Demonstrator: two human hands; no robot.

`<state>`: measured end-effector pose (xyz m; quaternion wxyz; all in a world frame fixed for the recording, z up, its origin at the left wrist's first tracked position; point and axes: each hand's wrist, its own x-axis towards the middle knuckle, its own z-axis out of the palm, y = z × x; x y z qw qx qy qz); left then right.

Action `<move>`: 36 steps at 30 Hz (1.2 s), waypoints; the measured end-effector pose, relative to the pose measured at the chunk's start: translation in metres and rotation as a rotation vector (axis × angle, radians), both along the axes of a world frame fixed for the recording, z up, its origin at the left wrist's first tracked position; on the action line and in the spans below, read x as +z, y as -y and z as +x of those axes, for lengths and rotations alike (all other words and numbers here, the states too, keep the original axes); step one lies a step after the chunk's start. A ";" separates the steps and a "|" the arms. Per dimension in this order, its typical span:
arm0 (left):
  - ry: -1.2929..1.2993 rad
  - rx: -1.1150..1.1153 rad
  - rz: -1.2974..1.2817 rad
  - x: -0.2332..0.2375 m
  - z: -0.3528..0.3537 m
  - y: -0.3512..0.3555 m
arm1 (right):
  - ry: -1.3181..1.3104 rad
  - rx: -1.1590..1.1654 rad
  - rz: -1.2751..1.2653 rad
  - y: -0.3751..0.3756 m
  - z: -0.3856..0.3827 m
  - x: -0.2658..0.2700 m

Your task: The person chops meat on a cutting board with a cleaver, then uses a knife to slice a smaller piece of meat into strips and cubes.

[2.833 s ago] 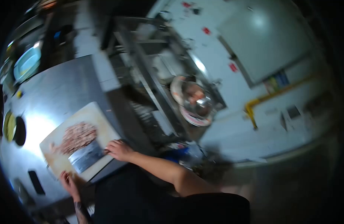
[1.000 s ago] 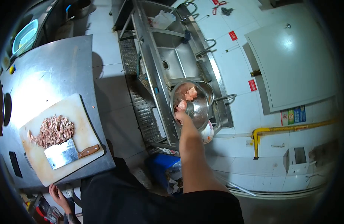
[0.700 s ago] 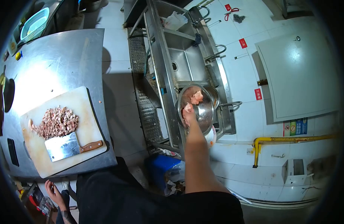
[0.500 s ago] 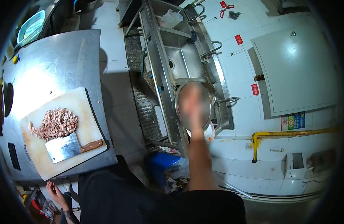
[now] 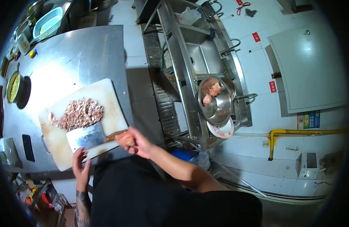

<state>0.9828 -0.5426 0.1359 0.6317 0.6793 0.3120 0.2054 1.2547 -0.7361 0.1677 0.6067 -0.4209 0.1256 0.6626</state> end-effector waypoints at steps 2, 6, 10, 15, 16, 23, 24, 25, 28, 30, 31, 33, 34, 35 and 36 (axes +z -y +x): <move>0.041 -0.157 -0.123 0.023 0.020 -0.001 | 0.032 0.186 -0.028 -0.030 -0.041 0.012; 0.015 -0.434 0.078 0.033 0.025 -0.012 | 0.470 0.398 0.113 -0.066 -0.085 -0.005; 0.064 -0.185 -0.040 0.001 0.004 -0.013 | 0.589 0.367 0.078 -0.084 -0.095 -0.013; -0.131 0.094 0.157 -0.023 -0.030 -0.039 | 1.693 0.610 -0.058 -0.073 -0.066 -0.015; -0.138 0.098 0.168 -0.023 -0.034 -0.044 | 2.022 0.660 -0.188 -0.067 -0.060 -0.017; -0.061 0.491 -0.230 -0.058 -0.063 -0.091 | 2.099 0.918 -0.221 -0.055 -0.037 -0.049; -0.060 0.489 -0.230 -0.071 -0.068 -0.095 | 2.099 0.917 -0.225 -0.057 -0.038 -0.044; -0.025 0.525 -0.190 -0.086 -0.073 -0.100 | 2.029 0.940 -0.265 -0.057 -0.040 -0.039; 0.025 0.591 -0.087 -0.094 -0.066 -0.098 | 1.922 0.978 -0.316 -0.056 -0.039 -0.011; -0.305 0.536 0.379 -0.081 -0.063 -0.086 | 1.879 0.995 -0.323 -0.051 -0.040 0.007; -0.267 0.547 0.288 -0.082 -0.066 -0.080 | 1.809 0.977 -0.310 -0.048 -0.040 0.015; -0.210 0.536 0.235 -0.080 -0.070 -0.068 | 1.680 0.961 -0.294 -0.044 -0.044 0.027; -0.154 0.526 0.179 -0.077 -0.071 -0.063 | 1.677 0.962 -0.297 -0.042 -0.047 0.028; -0.310 0.365 0.427 -0.060 -0.073 -0.066 | 1.600 0.931 -0.239 -0.039 -0.052 0.028; -0.313 0.364 0.424 -0.065 -0.076 -0.066 | 1.522 0.900 -0.181 -0.038 -0.055 0.029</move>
